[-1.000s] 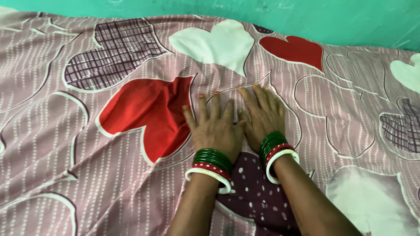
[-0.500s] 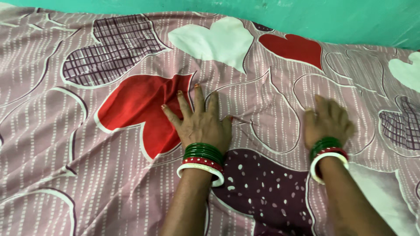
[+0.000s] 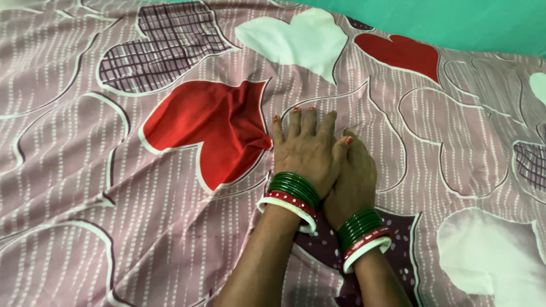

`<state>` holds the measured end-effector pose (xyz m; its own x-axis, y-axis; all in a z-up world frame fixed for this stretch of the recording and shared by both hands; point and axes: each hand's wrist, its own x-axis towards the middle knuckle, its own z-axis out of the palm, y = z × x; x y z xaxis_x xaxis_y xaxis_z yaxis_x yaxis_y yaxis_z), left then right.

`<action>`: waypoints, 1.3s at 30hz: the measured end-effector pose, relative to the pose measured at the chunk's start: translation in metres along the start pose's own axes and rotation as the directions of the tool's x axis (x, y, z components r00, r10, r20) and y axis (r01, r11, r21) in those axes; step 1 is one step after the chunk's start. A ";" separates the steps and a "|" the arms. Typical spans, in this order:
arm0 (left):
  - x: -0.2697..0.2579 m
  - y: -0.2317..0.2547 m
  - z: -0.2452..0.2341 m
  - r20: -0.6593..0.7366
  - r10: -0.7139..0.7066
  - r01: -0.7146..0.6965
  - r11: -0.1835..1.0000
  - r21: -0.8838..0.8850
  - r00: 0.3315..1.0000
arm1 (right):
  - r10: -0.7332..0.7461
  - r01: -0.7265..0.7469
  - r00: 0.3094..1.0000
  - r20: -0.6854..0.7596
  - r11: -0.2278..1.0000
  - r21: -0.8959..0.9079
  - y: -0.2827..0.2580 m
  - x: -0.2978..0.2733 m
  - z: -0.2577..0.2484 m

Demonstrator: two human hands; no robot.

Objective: The person smoothes a patterned bedsheet over a mattress by hand and tucks the edges into the bed frame.

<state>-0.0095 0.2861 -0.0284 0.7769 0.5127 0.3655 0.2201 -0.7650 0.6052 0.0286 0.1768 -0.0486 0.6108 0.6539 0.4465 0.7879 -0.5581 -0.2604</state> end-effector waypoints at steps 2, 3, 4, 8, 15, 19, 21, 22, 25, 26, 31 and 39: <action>-0.002 0.002 0.001 0.049 -0.014 0.011 0.999 0.043 0.999 | 0.047 -0.046 0.999 0.001 0.998 -0.041 -0.002 0.002 -0.004; 0.000 0.004 0.002 0.040 -0.011 0.010 0.999 0.036 0.999 | 0.039 -0.039 0.999 -0.004 0.998 -0.049 0.000 0.003 -0.005; 0.000 0.003 0.003 0.057 -0.014 0.010 0.998 0.062 0.998 | -0.011 0.008 0.999 -0.048 0.998 -0.066 0.000 0.003 -0.004; -0.002 -0.004 0.004 0.057 -0.005 -0.001 0.994 0.105 0.998 | -0.018 0.013 0.995 -0.095 0.998 -0.062 0.001 -0.001 0.000; -0.014 -0.029 -0.010 -0.078 -0.041 0.058 0.974 0.221 0.996 | 0.030 -0.034 0.996 -0.084 0.998 -0.046 -0.004 0.004 -0.006; -0.019 -0.050 -0.042 0.008 -0.063 0.057 0.939 0.339 0.998 | 0.048 -0.051 0.995 -0.091 0.998 -0.031 -0.009 0.005 -0.009; -0.020 -0.073 -0.066 0.055 -0.124 0.088 0.895 0.438 0.991 | 0.068 -0.072 0.993 -0.095 0.997 -0.039 -0.010 0.005 -0.010; -0.020 -0.086 -0.079 0.050 -0.140 0.099 0.869 0.485 0.989 | 0.065 -0.069 0.994 -0.086 0.997 -0.046 -0.009 0.005 -0.010; -0.018 -0.123 -0.105 -0.002 -0.130 0.114 0.862 0.493 0.991 | 0.062 -0.067 0.995 -0.075 0.996 -0.062 -0.009 0.005 -0.008; -0.019 -0.129 -0.106 0.002 -0.130 0.112 0.866 0.487 0.992 | 0.066 -0.071 0.995 -0.074 0.995 -0.065 -0.009 0.006 -0.008; -0.035 -0.143 -0.112 -0.103 -0.050 0.082 0.939 0.335 0.993 | 0.037 -0.043 0.997 -0.068 0.995 -0.089 -0.010 0.004 -0.006; -0.033 -0.135 -0.124 -0.116 -0.035 0.063 0.967 0.246 0.993 | 0.012 -0.020 0.998 -0.066 0.992 -0.123 -0.016 0.008 -0.009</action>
<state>-0.1379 0.4211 -0.0346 0.6951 0.5810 0.4233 0.4073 -0.8036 0.4340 0.0206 0.1863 -0.0334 0.6138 0.6122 0.4985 0.7597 -0.6298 -0.1620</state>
